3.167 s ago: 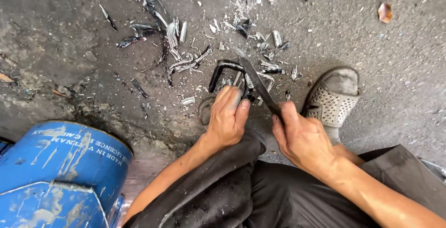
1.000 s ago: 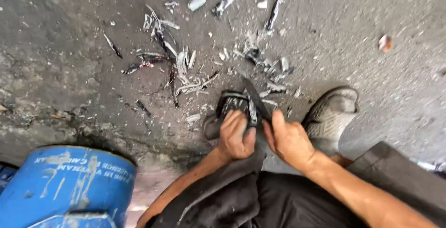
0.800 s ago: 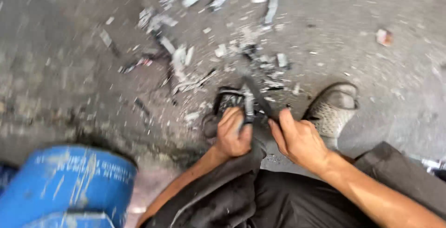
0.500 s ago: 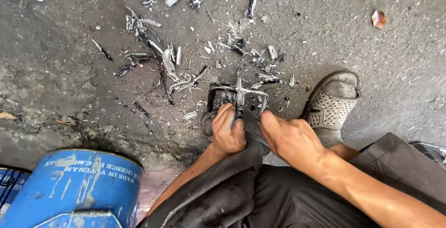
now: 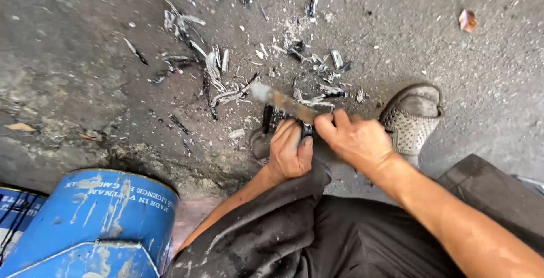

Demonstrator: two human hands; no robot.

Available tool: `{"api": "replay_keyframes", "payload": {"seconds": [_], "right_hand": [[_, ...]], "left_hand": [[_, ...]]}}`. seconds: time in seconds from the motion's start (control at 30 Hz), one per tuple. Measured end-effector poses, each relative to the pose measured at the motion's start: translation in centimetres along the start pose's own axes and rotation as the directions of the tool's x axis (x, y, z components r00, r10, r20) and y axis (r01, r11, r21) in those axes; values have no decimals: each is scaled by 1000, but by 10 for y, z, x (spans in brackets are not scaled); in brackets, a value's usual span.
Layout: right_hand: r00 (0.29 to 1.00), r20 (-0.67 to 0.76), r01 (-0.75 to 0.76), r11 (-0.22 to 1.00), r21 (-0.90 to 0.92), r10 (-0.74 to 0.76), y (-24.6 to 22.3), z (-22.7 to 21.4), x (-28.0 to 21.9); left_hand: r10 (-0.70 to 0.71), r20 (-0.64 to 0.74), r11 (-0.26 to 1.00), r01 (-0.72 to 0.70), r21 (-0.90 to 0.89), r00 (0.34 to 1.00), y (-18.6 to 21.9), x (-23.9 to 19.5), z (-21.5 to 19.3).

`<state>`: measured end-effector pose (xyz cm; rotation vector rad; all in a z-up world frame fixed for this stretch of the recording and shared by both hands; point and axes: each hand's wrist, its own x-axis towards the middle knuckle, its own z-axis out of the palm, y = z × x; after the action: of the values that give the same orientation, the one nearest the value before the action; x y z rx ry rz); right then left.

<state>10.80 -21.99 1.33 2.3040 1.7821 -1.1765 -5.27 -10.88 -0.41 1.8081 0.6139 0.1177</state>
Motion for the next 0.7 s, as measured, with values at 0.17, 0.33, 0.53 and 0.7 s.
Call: {"api": "replay_keyframes", "payload": {"seconds": [0.17,0.33,0.53,0.7], "right_hand": [[990,-123,47,974,-219,-76,24,-12,8],[982,-160,-57,963,262,102,21,-26,-5],[950,10,-262,781,567,311,-2,-14,-28],[944,12,-255,709,658,329,-25,-4,-24]], "left_hand": [[38,22,996,-39,75,999,1,0,6],[-91,-12,994,92,64,996,-4,-17,-2],[-48,-50,999,48,10,998,1,-5,0],[-91,-49,995,93,36,995,-2,-12,2]]}}
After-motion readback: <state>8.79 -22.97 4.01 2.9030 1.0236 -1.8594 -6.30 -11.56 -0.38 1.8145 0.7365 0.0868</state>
